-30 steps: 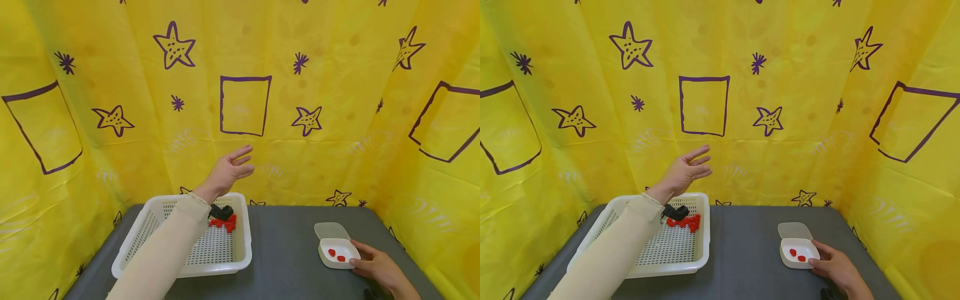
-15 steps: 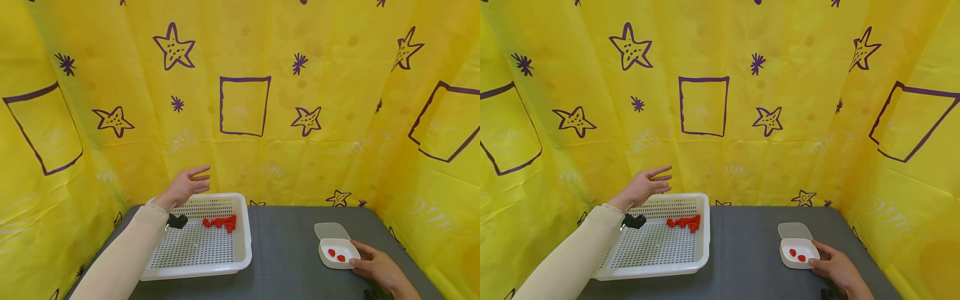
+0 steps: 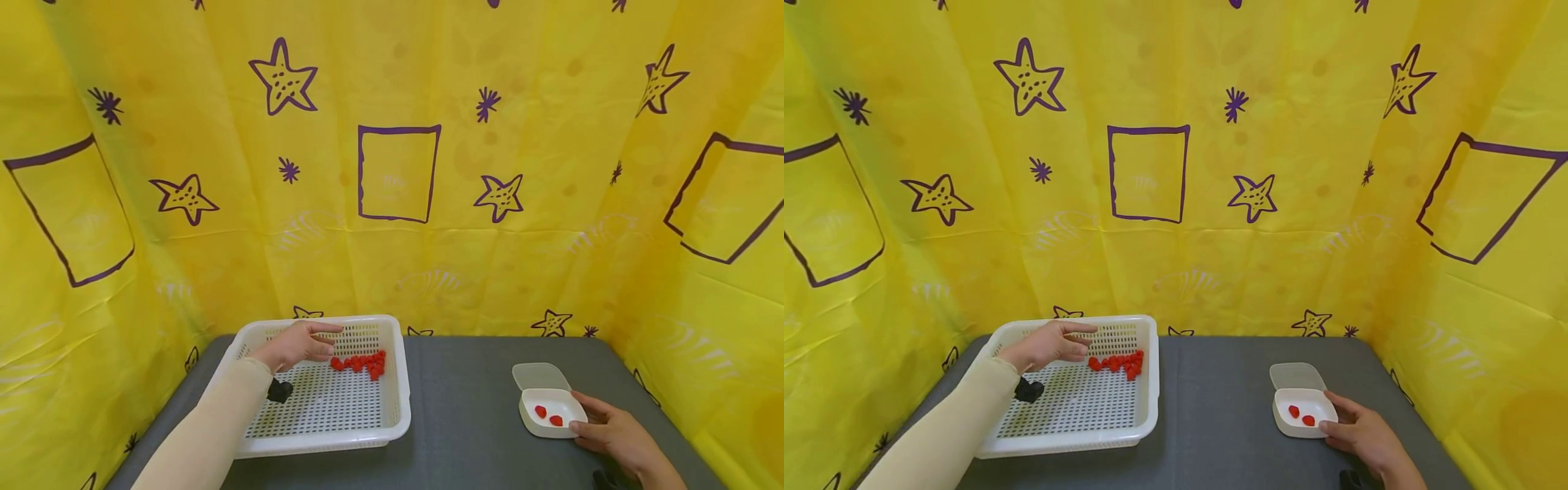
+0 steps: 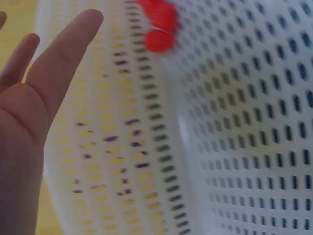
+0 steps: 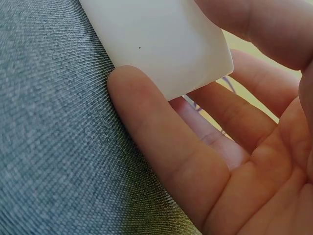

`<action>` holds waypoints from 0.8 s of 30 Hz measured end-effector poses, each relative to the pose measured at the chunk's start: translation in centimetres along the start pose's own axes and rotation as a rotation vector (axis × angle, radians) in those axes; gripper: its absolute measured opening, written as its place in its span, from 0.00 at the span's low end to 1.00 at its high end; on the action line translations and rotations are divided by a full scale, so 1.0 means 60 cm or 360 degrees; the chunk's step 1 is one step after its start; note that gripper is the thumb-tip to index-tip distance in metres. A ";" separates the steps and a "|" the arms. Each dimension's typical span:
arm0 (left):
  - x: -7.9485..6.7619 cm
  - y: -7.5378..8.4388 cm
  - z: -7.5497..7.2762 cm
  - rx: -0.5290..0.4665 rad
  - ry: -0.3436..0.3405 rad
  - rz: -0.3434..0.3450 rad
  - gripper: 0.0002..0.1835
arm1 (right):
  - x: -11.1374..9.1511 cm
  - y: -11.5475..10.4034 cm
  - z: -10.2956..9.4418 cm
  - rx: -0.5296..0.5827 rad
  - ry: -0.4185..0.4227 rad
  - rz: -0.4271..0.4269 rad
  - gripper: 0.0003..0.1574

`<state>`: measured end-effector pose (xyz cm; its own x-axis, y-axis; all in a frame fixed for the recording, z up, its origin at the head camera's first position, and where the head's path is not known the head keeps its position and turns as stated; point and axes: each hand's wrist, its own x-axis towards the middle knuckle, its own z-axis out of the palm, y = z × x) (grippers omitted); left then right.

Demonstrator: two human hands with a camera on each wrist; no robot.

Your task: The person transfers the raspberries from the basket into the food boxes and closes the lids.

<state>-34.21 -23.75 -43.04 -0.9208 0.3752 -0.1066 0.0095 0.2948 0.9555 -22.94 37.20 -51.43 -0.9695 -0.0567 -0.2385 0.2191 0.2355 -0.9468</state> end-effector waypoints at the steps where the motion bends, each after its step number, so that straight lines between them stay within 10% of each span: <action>1: 0.001 -0.009 0.001 0.0036 0.0004 -0.0023 0.27 | 0.000 -0.001 0.001 -0.0005 -0.0001 -0.0003 0.51; 24: 0.009 -0.058 0.007 0.0347 0.0148 -0.0232 0.21 | -0.001 0.002 -0.002 0.0015 -0.0051 -0.0046 0.51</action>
<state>-34.55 -24.18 -46.52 -0.9502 0.2358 -0.2037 -0.0516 0.5257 0.8491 -22.87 37.31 -51.49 -0.9714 -0.0945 -0.2177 0.1924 0.2239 -0.9554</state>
